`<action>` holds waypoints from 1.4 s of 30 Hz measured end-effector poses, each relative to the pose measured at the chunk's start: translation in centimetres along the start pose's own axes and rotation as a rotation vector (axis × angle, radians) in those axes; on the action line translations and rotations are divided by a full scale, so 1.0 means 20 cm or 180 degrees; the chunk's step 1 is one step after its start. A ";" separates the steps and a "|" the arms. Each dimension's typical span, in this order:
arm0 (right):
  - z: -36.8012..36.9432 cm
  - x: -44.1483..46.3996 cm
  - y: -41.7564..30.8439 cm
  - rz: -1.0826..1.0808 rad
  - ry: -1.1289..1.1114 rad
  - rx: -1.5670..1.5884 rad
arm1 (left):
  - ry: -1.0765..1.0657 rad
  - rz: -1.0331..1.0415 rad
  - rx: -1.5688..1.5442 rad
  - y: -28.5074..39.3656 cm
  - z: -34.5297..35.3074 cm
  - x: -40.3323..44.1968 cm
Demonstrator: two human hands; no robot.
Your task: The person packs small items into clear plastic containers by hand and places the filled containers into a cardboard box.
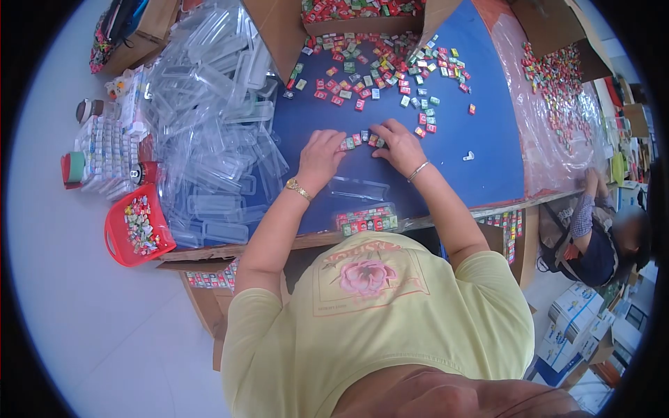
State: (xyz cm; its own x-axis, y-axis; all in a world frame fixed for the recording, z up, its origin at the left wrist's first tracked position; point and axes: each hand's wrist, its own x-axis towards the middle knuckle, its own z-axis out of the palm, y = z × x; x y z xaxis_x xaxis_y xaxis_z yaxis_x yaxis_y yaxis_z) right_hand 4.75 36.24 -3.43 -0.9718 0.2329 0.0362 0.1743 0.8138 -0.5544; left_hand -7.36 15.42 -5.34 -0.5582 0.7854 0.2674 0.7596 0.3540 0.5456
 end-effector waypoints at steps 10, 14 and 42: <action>0.05 0.02 -0.04 -0.0326 -0.0102 -0.0417 | -0.0166 -0.0085 0.0068 0.03 0.02 0.01; 0.09 0.01 -0.03 -0.0426 0.0081 -0.0395 | -0.0211 0.0033 0.0119 0.02 0.01 0.02; -0.02 -0.20 0.03 -0.0470 -0.0057 -0.0040 | 0.0268 0.0622 -0.0216 0.09 -0.04 -0.28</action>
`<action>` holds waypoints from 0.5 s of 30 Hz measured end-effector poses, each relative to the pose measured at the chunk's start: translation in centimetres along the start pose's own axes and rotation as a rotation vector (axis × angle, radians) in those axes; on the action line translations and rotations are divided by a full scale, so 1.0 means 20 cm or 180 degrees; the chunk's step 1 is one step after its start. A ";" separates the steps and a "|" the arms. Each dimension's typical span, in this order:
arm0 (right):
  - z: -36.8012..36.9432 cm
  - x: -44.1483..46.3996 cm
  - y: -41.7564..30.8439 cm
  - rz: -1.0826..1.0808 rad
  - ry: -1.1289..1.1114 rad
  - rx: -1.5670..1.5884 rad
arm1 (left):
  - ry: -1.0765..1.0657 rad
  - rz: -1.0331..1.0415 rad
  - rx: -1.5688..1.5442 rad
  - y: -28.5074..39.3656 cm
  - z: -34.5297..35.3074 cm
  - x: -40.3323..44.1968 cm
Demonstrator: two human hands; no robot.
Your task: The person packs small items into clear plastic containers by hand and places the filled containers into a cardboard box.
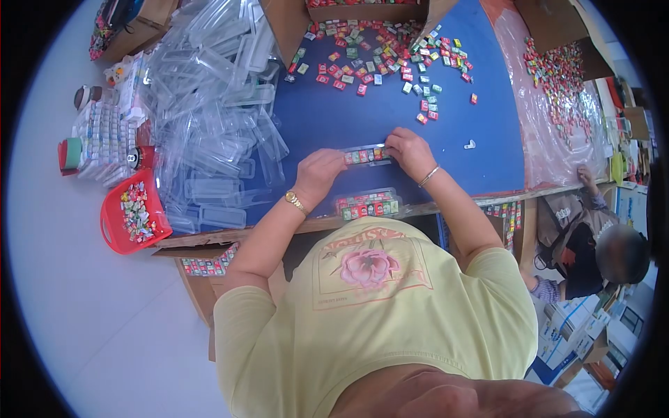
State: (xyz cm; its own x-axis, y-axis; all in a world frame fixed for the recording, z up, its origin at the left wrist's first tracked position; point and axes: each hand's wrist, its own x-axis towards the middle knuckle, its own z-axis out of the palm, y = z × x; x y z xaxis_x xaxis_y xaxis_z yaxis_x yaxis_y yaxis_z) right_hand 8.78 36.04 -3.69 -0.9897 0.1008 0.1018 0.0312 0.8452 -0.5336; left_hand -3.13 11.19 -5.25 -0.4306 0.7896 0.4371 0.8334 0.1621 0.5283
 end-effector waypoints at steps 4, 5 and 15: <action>0.00 -0.01 -0.03 0.0175 -0.0139 0.0081 | 0.0103 -0.0002 0.0016 -0.01 0.02 -0.02; 0.00 0.00 -0.04 0.0354 -0.0286 0.0265 | 0.0173 -0.0033 -0.0051 -0.02 0.03 -0.03; 0.06 0.00 -0.04 -0.0324 -0.0054 0.0263 | 0.0018 0.0047 -0.0034 0.01 -0.02 -0.01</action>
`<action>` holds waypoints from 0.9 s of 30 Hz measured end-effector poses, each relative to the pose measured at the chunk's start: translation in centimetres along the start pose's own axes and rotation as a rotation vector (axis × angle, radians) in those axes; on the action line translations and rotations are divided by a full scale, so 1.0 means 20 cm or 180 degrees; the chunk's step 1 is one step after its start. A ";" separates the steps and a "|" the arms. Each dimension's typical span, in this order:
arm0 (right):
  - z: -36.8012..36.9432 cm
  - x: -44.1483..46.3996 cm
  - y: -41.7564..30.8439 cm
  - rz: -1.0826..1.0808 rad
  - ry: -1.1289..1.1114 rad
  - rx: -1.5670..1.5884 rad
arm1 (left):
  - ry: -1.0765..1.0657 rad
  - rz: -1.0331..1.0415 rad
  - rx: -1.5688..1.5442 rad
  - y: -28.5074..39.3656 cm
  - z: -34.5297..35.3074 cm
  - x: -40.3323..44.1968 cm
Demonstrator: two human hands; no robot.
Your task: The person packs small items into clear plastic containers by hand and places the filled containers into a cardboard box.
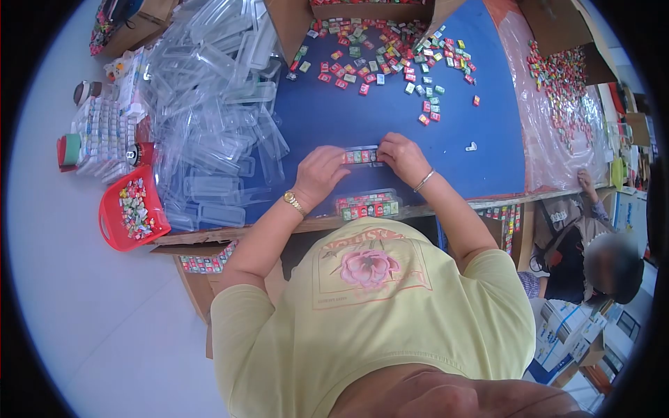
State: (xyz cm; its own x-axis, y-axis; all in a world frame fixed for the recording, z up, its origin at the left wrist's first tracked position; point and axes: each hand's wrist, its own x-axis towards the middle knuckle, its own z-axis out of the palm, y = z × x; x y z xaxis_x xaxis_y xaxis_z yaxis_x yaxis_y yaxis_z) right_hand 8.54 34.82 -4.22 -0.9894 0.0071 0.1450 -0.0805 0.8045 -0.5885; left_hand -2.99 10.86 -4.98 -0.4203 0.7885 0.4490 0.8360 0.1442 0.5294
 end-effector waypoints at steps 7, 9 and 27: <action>-0.04 0.06 -0.13 -0.0273 -0.0173 -0.0732 | -0.0494 -0.0397 0.0077 -0.01 -0.02 0.02; -0.01 0.06 -0.11 -0.0245 -0.0439 -0.0789 | -0.0202 -0.0277 0.0088 0.01 -0.05 0.02; -0.16 -0.32 -0.39 -0.0303 -0.0393 0.0583 | -0.0675 -0.1433 -0.0219 0.37 -0.10 -0.25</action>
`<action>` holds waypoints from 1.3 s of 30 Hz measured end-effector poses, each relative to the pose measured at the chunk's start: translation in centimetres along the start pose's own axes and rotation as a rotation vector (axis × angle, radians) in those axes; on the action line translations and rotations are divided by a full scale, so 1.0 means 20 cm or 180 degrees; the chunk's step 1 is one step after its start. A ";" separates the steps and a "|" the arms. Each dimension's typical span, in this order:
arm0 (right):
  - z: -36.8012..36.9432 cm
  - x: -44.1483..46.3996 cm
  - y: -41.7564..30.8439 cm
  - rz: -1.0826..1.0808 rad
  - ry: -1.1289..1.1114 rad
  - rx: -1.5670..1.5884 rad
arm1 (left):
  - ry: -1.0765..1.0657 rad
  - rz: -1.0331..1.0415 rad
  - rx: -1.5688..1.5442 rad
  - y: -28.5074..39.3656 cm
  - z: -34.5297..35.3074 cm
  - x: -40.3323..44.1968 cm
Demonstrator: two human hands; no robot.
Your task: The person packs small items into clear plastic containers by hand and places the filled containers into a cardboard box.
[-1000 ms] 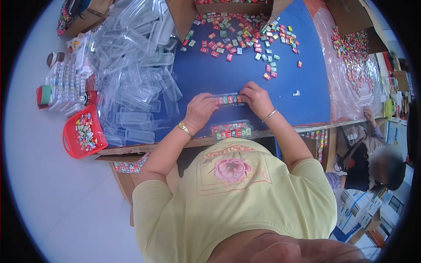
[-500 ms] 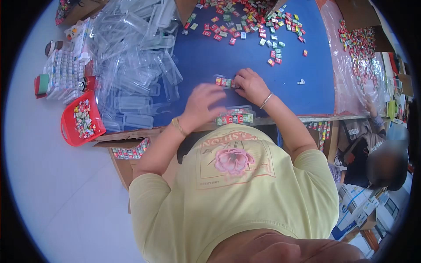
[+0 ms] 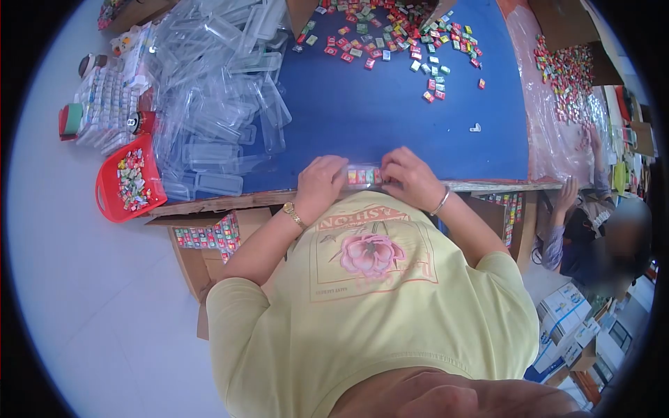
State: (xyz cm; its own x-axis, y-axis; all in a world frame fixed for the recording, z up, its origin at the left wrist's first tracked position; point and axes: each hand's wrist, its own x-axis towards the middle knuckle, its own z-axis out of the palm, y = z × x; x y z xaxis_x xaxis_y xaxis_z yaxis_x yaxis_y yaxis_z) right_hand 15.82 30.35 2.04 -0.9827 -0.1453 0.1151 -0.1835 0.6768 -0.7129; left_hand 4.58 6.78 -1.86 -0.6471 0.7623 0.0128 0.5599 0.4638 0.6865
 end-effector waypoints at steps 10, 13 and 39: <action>0.10 0.00 -0.03 -0.0016 -0.0062 -0.0853 | 0.0416 -0.0344 -0.0621 -0.05 0.05 -0.08; 0.13 -0.01 -0.03 0.0071 -0.0248 -0.0915 | 0.0241 -0.0501 -0.1333 0.03 0.01 -0.10; 0.08 0.17 0.12 -0.0154 -0.0364 -0.1156 | 0.0620 0.0196 -0.0314 -0.04 0.10 -0.02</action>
State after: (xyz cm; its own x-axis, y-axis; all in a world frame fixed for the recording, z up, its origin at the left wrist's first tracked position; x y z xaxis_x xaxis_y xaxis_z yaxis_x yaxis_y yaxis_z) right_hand 12.13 30.42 -0.34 -0.9672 -0.2490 0.0500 -0.2470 0.8758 -0.4146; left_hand 5.34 7.04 -3.82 -0.7065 0.6817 0.1904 0.5543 0.3655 0.7478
